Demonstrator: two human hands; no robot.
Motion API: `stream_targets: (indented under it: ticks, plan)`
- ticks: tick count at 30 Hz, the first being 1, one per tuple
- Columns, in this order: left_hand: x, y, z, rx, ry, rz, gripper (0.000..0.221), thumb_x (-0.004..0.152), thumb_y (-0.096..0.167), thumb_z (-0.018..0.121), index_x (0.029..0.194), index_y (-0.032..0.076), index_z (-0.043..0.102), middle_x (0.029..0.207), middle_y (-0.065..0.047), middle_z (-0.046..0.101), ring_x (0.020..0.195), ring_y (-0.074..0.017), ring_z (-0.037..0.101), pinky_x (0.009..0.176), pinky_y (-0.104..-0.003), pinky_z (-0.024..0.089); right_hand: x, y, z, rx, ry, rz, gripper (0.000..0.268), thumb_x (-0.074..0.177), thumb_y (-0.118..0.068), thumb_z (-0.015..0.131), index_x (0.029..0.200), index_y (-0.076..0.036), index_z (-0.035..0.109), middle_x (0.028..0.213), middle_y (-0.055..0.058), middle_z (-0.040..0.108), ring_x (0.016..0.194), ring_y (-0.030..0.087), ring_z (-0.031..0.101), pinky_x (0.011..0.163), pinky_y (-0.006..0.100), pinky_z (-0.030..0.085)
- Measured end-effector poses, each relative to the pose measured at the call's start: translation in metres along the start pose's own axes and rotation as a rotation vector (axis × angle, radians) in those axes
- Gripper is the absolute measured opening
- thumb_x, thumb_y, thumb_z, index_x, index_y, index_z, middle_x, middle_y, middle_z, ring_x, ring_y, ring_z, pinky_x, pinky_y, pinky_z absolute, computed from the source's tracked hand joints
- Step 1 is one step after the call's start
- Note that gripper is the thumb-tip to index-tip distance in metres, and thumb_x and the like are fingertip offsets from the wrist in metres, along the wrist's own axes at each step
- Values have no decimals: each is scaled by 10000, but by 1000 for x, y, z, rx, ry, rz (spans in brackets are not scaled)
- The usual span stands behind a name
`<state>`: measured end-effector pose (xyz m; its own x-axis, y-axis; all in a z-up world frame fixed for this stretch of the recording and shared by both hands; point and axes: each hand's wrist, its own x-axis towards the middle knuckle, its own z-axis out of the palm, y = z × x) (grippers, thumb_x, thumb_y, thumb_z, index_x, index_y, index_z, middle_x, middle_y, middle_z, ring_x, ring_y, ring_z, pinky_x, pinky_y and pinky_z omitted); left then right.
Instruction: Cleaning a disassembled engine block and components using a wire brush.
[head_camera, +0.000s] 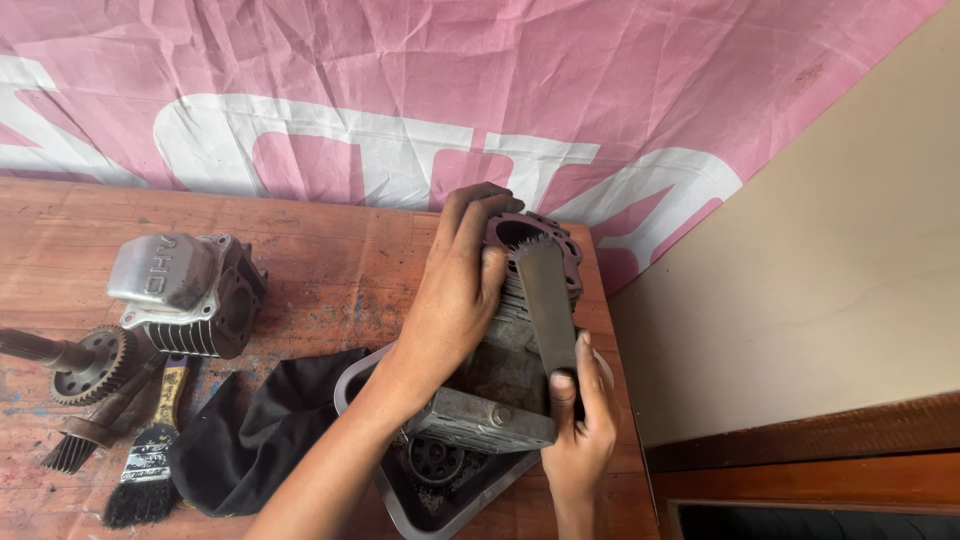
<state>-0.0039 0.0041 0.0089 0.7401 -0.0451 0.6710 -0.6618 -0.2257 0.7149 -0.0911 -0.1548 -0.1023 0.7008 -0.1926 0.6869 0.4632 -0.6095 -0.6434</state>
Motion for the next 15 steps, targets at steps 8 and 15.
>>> stream_targets:
  ticks: [8,15]
  plan:
    - [3,1,-3,-6,5,-39,342,929,16,425,1238,-64,548,1342,-195,513,1188,-344,604,1056,-438,492,-62,45,-15,88,11,233,428,998,-217,534,1319,-2,349,1072,172,586,886,207,594,778,328,497]
    - [4,-5,-4,19,62,-12,310,946,-11,419,1234,-55,524,1289,-194,532,1096,-315,603,975,-400,501,-10,17,0,203,44,196,346,980,-189,630,1138,-1,386,1036,168,635,913,186,665,841,302,526]
